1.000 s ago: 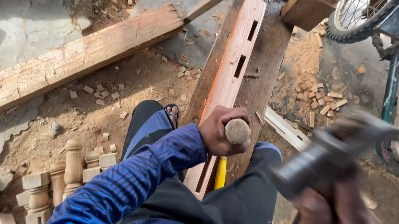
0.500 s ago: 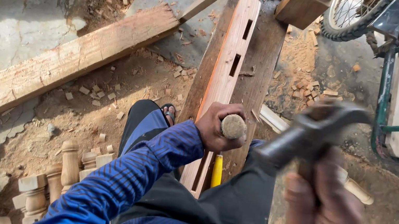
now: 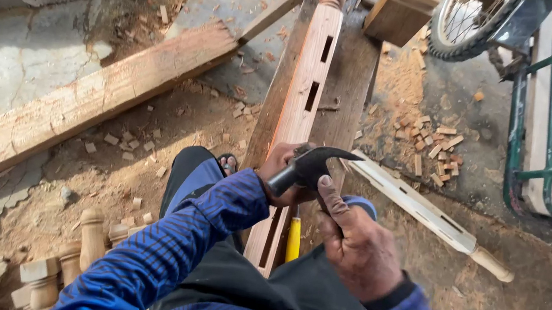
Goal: Chiseling and hammering a wooden furniture leg to create mortise slots.
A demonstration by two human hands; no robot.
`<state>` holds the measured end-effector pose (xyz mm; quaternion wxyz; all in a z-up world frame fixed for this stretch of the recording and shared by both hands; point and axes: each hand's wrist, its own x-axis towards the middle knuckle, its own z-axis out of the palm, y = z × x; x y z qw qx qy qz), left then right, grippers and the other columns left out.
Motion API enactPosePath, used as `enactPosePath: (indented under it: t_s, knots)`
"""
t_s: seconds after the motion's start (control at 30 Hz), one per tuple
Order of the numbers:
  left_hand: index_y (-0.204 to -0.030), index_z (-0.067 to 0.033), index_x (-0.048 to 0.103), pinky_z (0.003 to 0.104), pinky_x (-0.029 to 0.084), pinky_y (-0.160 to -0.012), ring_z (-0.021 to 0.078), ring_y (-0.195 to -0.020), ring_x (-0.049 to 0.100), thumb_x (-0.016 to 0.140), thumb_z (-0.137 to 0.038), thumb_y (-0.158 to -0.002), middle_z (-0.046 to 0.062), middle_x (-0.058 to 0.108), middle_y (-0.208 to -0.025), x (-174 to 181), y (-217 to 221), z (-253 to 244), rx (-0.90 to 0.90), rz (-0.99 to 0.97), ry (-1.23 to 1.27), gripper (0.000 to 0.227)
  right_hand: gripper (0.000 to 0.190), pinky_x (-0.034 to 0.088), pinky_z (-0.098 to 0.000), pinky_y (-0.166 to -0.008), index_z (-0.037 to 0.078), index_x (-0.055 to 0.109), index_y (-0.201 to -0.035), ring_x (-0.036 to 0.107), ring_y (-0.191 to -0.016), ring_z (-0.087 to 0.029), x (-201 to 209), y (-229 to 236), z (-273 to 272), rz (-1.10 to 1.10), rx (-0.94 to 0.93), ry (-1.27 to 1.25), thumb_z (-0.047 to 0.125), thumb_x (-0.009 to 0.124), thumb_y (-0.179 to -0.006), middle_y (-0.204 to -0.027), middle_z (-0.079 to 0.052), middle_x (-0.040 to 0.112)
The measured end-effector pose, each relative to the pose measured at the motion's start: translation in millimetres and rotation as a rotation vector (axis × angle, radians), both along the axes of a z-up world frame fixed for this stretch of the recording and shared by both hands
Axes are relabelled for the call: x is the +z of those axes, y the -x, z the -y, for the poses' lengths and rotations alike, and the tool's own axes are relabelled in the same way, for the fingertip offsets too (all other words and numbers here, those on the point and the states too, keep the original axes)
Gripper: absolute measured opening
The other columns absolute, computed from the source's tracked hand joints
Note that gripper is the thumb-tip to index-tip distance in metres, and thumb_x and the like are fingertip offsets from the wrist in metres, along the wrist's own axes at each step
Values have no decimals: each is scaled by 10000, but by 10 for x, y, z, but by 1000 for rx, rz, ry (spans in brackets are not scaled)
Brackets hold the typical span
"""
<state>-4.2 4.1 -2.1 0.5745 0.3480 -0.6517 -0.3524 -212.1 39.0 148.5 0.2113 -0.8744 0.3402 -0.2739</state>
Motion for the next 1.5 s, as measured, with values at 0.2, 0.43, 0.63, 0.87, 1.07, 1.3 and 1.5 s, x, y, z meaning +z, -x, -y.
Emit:
enactPosePath:
  t_s: [0.2, 0.43, 0.63, 0.87, 1.07, 1.3, 1.5]
  knots:
    - [-999, -52, 653, 289, 530, -741, 112, -799, 616, 817, -210, -783, 53, 640, -869, 45, -23, -48, 13, -43, -77, 314, 538, 548, -329, -702, 180, 521, -1501, 679, -726, -231, 164, -22, -91, -77, -44, -199, 163, 652, -979, -889, -156, 683]
    - [-991, -54, 652, 312, 510, -715, 127, -779, 593, 825, -219, -793, 57, 618, -863, -53, -52, -15, 33, -11, 20, 311, 532, 550, -331, -686, 144, 573, -1468, 639, -692, -222, -52, -36, -121, -128, -105, -326, 124, 677, -946, -830, -218, 643]
    - [-948, -54, 601, 309, 511, -684, 140, -783, 630, 795, -222, -735, 72, 620, -865, 145, 5, -447, -79, 4, 77, 334, 523, 522, -307, -855, 13, 494, -1477, 656, -1015, -197, -284, 414, -553, 211, -92, -188, 113, 638, -984, -1229, -186, 702]
    - [-879, -66, 604, 303, 505, -611, 122, -684, 606, 843, -260, -821, 37, 608, -759, 239, -11, -52, -58, 24, -129, 314, 625, 501, -216, -528, 80, 485, -1517, 559, -630, -48, -912, 926, -823, 533, -334, -550, 82, 674, -921, -987, -59, 732]
    - [-842, -73, 624, 288, 515, -661, 103, -718, 606, 851, -195, -798, 11, 628, -775, 194, 95, 376, -48, 6, -113, 262, 647, 481, -243, -479, 135, 504, -1540, 547, -534, -93, -896, 935, -834, 643, -535, -669, 101, 671, -916, -719, -72, 650]
    - [-823, -77, 583, 269, 491, -621, 58, -699, 552, 858, -144, -754, -18, 564, -738, 38, 16, 492, -15, -77, -202, 291, 645, 451, -265, -429, 127, 510, -1527, 523, -485, -115, -995, 852, -827, 691, -603, -749, 152, 673, -904, -629, -74, 598]
    - [-786, -94, 632, 281, 510, -498, 86, -569, 611, 834, -111, -721, 10, 625, -677, -219, -94, 1091, 23, -274, -448, 213, 666, 427, -264, -397, 126, 482, -1537, 504, -416, -119, -1102, 817, -811, 705, -611, -849, 187, 665, -899, -561, -69, 570]
